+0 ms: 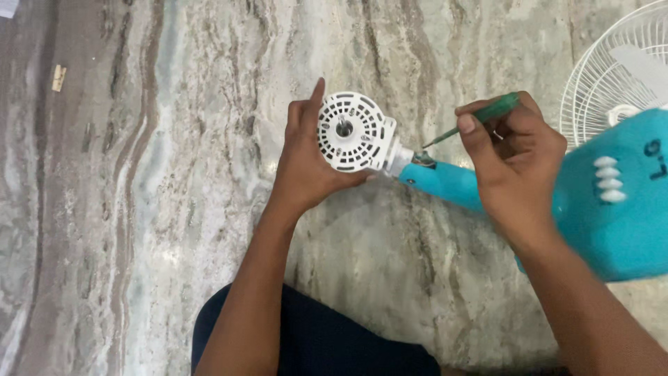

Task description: The person disassembles a small table fan by removing the front grille, unscrewing the blade nut, detaching the fan blades, and then removing the rear grille and motor housing cover using a screwdriver.

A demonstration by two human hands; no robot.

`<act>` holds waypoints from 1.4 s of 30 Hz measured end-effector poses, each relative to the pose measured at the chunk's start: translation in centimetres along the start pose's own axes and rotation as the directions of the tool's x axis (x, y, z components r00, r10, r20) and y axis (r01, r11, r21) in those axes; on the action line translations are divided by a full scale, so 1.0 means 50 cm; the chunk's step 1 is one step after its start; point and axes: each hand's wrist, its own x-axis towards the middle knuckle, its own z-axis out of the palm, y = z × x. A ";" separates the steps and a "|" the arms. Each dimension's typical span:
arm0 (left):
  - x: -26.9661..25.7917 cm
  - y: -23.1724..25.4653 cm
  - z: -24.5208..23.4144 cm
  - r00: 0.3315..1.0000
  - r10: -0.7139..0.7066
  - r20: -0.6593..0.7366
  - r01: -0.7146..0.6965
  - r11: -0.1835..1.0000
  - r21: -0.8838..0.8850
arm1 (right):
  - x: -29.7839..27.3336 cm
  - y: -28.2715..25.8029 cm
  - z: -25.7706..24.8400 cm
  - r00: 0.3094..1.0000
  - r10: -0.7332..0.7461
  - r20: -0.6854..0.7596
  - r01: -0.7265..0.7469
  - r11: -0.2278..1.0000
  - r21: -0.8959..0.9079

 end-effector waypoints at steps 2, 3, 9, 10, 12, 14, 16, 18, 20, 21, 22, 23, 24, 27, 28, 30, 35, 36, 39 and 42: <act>-0.006 0.011 0.007 0.997 0.042 0.060 -0.040 0.999 -0.031 | 0.001 -0.008 0.006 1.000 0.012 0.004 -0.012 0.999 0.033; -0.007 0.015 0.008 0.994 0.060 0.089 -0.056 0.997 -0.052 | 0.003 -0.010 0.009 0.999 0.037 0.015 -0.038 0.999 0.031; -0.024 0.041 0.035 0.988 0.090 0.123 -0.081 0.994 -0.079 | -0.011 -0.005 0.026 0.997 0.065 0.050 -0.070 0.994 0.087; -0.025 0.043 0.042 0.990 0.085 0.113 -0.077 0.994 -0.074 | -0.015 -0.004 0.028 0.998 0.039 0.053 -0.043 0.996 0.082; -0.024 0.043 0.053 0.992 0.076 0.101 -0.067 0.994 -0.091 | -0.022 -0.001 0.028 0.996 -0.026 0.080 0.021 0.998 0.063; -0.022 0.040 0.056 0.993 0.077 0.090 -0.068 0.993 -0.097 | -0.025 -0.002 0.029 0.986 -0.108 0.125 0.104 0.994 0.035; -0.022 0.035 0.057 0.993 0.082 0.086 -0.075 0.993 -0.090 | -0.028 -0.004 0.029 0.980 -0.151 0.130 0.155 0.988 -0.025; -0.025 0.031 0.059 0.993 0.081 0.086 -0.072 0.993 -0.098 | -0.030 -0.007 0.030 0.972 -0.189 0.137 0.198 0.979 -0.056; -0.029 0.027 0.063 0.994 0.068 0.091 -0.058 0.992 -0.112 | -0.030 -0.012 0.029 0.967 -0.214 0.137 0.224 0.973 -0.059; -0.028 0.025 0.066 0.994 0.057 0.096 -0.045 0.992 -0.120 | -0.028 -0.014 0.030 0.965 -0.224 0.133 0.233 0.971 -0.059; -0.028 0.022 0.068 0.994 0.046 0.101 -0.033 0.991 -0.128 | -0.027 -0.015 0.033 0.966 -0.228 0.120 0.236 0.970 -0.057; -0.029 0.020 0.068 0.994 0.051 0.098 -0.038 0.990 -0.134 | -0.026 -0.017 0.035 0.967 -0.231 0.107 0.238 0.970 -0.055; -0.029 0.017 0.068 0.994 0.056 0.095 -0.042 0.989 -0.141 | -0.026 -0.019 0.034 0.963 -0.243 0.118 0.249 0.967 -0.042; -0.029 0.013 0.070 0.993 0.067 0.094 -0.050 0.985 -0.167 | -0.023 -0.021 0.032 0.950 -0.282 0.138 0.287 0.958 -0.021; -0.029 0.012 0.071 0.993 0.070 0.094 -0.052 0.983 -0.177 | -0.022 -0.021 0.032 0.946 -0.293 0.139 0.299 0.954 -0.029; -0.030 0.012 0.074 0.993 0.058 0.104 -0.036 0.979 -0.203 | -0.022 -0.019 0.031 0.944 -0.302 0.134 0.311 0.949 -0.050; -0.031 0.007 0.076 0.992 0.075 0.107 -0.044 0.963 -0.265 | -0.027 -0.016 0.030 0.958 -0.273 0.086 0.277 0.960 -0.042; -0.031 0.006 0.077 0.991 0.080 0.103 -0.050 0.961 -0.271 | -0.026 -0.016 0.029 0.961 -0.267 0.077 0.270 0.962 -0.038; -0.032 0.003 0.078 0.991 0.086 0.106 -0.048 0.948 -0.314 | -0.022 -0.022 0.019 0.960 -0.270 0.071 0.276 0.958 -0.084; -0.030 0.004 0.081 0.990 0.065 0.129 -0.011 0.925 -0.381 | -0.018 -0.033 0.011 0.962 -0.266 0.067 0.273 0.953 -0.130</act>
